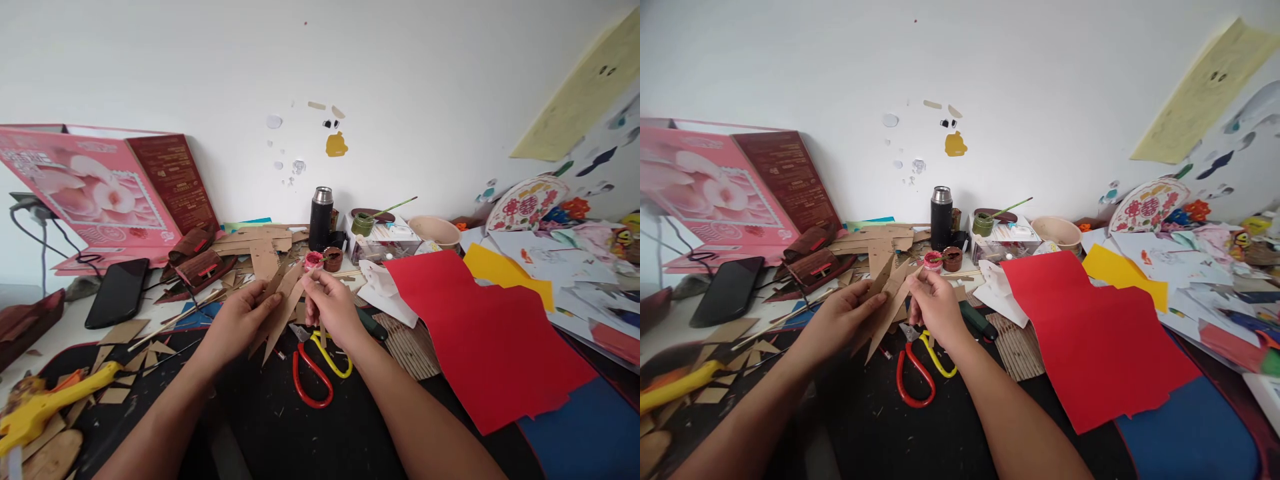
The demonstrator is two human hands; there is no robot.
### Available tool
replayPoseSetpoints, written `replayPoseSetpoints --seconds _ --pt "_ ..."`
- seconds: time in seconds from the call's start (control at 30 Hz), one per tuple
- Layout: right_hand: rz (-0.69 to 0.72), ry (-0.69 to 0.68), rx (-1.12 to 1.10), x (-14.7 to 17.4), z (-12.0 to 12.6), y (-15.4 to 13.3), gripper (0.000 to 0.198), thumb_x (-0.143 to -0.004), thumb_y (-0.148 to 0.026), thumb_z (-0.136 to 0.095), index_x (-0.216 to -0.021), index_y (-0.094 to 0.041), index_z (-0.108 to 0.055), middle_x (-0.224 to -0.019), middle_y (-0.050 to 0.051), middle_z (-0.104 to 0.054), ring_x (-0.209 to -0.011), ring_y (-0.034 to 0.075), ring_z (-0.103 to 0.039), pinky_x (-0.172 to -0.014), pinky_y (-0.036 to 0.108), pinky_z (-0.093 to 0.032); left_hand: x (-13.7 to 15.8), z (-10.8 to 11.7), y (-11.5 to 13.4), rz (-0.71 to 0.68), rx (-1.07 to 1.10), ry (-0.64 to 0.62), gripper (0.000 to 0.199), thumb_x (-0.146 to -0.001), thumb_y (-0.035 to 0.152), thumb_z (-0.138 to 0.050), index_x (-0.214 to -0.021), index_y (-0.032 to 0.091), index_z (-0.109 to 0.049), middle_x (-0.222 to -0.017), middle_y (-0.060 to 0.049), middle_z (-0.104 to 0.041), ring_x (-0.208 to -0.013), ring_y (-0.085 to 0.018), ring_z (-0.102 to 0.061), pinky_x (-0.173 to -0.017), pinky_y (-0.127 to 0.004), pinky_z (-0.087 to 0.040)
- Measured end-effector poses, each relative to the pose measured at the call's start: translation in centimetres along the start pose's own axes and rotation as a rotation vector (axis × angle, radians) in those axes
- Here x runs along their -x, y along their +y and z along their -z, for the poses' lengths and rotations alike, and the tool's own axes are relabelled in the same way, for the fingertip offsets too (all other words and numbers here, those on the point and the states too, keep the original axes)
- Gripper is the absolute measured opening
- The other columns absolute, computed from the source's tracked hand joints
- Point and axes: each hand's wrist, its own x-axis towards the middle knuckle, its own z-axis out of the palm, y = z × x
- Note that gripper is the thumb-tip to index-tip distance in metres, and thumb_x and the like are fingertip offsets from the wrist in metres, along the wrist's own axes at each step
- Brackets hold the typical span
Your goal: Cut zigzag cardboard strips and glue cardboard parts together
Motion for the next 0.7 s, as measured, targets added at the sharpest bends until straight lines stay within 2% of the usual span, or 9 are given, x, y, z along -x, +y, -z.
replayPoseSetpoints --seconds 0.1,0.27,0.37,0.5,0.7 --pt "-0.001 -0.054 0.047 0.1 -0.2 0.4 0.047 -0.088 -0.069 -0.073 -0.087 -0.024 -0.060 -0.050 -0.010 -0.053 -0.037 0.011 -0.052 -0.039 0.021 -0.036 0.0 0.0 -0.3 -0.034 -0.022 0.052 0.052 -0.079 0.067 -0.083 -0.101 0.021 -0.076 -0.100 -0.006 -0.082 -0.092 -0.028 -0.074 -0.080 -0.033 -0.058" --pt "0.022 -0.085 0.108 0.3 -0.3 0.4 0.050 -0.090 -0.068 -0.072 -0.075 -0.024 -0.053 -0.046 -0.010 -0.049 -0.038 0.011 -0.053 -0.042 0.021 -0.039 0.1 0.1 0.2 0.102 0.256 -0.061 0.054 -0.073 0.064 -0.091 -0.096 0.019 -0.075 -0.087 -0.006 -0.082 -0.073 -0.025 -0.075 -0.072 -0.036 -0.061" --pt "0.026 -0.110 0.095 0.3 -0.3 0.4 0.049 -0.090 -0.067 -0.072 -0.076 -0.024 -0.056 -0.047 -0.010 -0.048 -0.038 0.012 -0.053 -0.042 0.022 -0.039 0.1 0.3 0.7 0.164 0.356 -0.092 0.052 -0.066 0.059 -0.097 -0.090 0.018 -0.075 -0.081 -0.007 -0.082 -0.067 -0.025 -0.075 -0.069 -0.036 -0.062" --pt "0.002 -0.136 0.034 0.3 -0.2 0.4 0.050 -0.087 -0.071 -0.076 -0.084 -0.023 -0.061 -0.049 -0.010 -0.052 -0.037 0.011 -0.052 -0.040 0.021 -0.037 0.1 0.6 1.0 0.161 0.353 -0.076 0.048 -0.064 0.052 -0.100 -0.088 0.017 -0.079 -0.081 -0.006 -0.083 -0.069 -0.023 -0.075 -0.067 -0.031 -0.061" --pt "0.041 -0.029 -0.125 0.0 0.6 -0.4 0.058 -0.085 -0.078 -0.074 -0.079 -0.023 -0.059 -0.052 -0.007 -0.055 -0.039 0.011 -0.054 -0.039 0.022 -0.037 0.2 1.6 1.0 0.219 0.416 -0.076 0.050 -0.057 0.050 -0.105 -0.085 0.016 -0.081 -0.074 -0.007 -0.081 -0.061 -0.021 -0.073 -0.058 -0.027 -0.058"
